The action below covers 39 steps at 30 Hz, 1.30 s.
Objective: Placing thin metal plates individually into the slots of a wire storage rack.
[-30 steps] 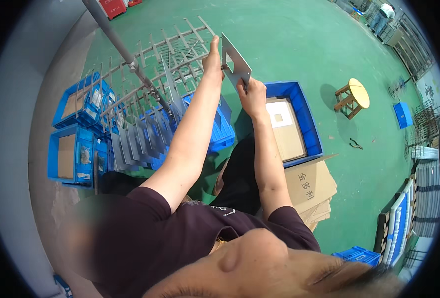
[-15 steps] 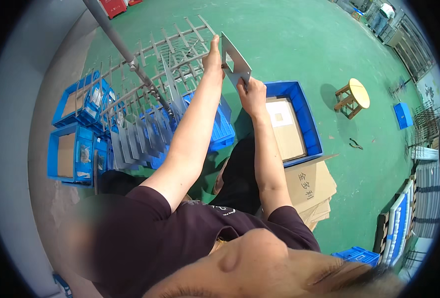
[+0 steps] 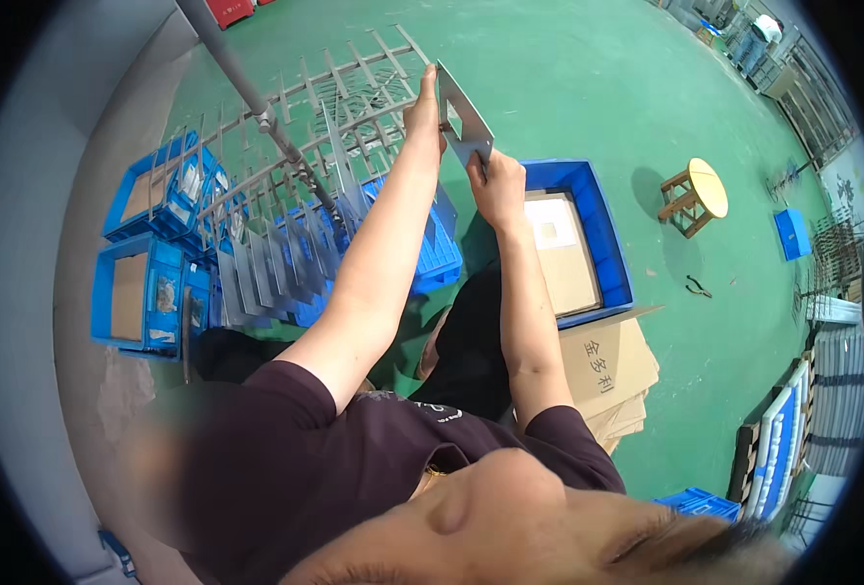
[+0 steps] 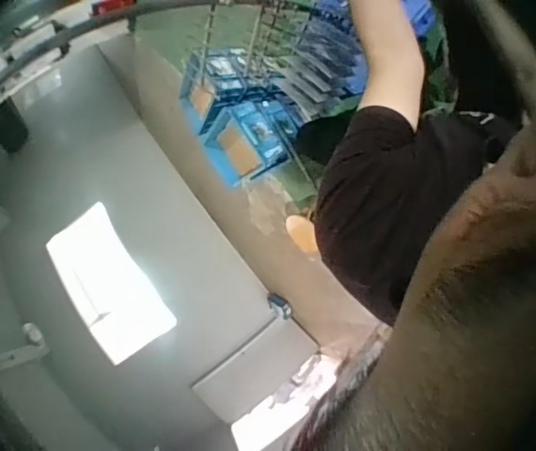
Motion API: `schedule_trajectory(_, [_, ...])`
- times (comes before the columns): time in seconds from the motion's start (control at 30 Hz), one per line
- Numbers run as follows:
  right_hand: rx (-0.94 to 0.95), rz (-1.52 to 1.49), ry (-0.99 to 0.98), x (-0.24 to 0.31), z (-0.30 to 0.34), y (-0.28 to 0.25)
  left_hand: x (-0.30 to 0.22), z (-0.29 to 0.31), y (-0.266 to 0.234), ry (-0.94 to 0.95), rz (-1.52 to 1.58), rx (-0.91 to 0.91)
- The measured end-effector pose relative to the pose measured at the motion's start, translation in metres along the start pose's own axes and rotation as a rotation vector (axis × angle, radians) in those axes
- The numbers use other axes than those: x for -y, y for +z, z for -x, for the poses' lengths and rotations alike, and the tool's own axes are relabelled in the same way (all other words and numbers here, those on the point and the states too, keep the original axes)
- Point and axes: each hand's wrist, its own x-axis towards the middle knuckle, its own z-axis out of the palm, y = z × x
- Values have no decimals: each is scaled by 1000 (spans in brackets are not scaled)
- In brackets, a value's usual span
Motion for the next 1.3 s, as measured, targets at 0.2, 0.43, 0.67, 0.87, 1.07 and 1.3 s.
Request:
schedule_trajectory(0.2, [22, 15, 42, 7, 0, -4, 1, 6, 0, 69, 126, 28])
schedule_trajectory(0.43, [-22, -92, 149, 11, 2, -9, -1, 19, -2, 6, 80, 25])
schedule_trajectory(0.67, [19, -58, 100, 9, 6, -11, 10, 3, -9, 40, 141, 81])
schedule_trajectory(0.87, [-68, -29, 172, 4, 7, -15, 10, 7, -10, -19, -65, 156])
schedule_trajectory(1.07, [84, -65, 196, 9, 7, -17, 10, 10, -11, 29, 85, 38])
schedule_trajectory(1.3, [-243, -197, 43, 11, 1, -17, 7, 13, -11, 2, -32, 202])
